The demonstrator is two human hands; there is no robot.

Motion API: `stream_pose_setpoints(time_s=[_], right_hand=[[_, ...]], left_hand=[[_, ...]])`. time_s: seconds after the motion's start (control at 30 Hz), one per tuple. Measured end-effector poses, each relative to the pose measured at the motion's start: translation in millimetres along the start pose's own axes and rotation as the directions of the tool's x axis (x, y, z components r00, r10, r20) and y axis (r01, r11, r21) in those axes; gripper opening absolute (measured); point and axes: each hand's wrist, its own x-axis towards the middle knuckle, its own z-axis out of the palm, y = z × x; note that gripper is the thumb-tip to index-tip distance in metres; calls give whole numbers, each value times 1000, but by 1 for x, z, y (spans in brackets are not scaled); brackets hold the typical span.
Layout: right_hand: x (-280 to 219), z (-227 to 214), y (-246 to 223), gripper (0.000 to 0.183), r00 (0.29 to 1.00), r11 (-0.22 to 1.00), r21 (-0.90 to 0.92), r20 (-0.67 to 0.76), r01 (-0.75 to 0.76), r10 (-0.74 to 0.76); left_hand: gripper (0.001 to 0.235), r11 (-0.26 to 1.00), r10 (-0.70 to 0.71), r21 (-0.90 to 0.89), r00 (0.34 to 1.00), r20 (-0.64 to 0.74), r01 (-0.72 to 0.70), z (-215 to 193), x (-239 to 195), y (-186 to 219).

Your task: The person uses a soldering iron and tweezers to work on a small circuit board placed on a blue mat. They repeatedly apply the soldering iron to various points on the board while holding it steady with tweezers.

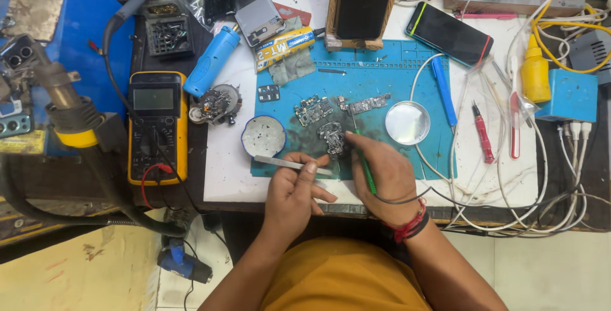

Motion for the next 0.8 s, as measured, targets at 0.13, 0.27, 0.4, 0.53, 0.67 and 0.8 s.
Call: stream_pose_setpoints(time_s=[0.13, 0.27, 0.4, 0.53, 0.67, 0.8], right_hand=[[2, 0, 8, 36, 999, 999, 37, -46, 28, -27], [-5, -2, 12, 32, 991, 992, 123, -126, -34, 49], [-4, -4, 15, 39, 990, 999, 45, -138, -30, 36], [3, -2, 12, 57, 992, 997, -20, -101, 76, -78], [9, -1, 8, 56, 997, 997, -66, -56, 46, -50], [9, -1, 7, 55, 995, 996, -63, -67, 67, -72]], left_hand=[[31, 996, 3, -88, 996, 91, 5, 2, 4, -7], [28, 972, 227, 50, 972, 51, -230, 0, -6, 1], [35, 754, 466, 521, 885, 7, -401, -3, -22, 15], [32, 404, 616, 787, 775, 143, -466, -3, -23, 25], [34, 465, 606, 777, 792, 70, -425, -2, -24, 28], [26, 724, 495, 584, 866, -69, -367, -5, -19, 27]])
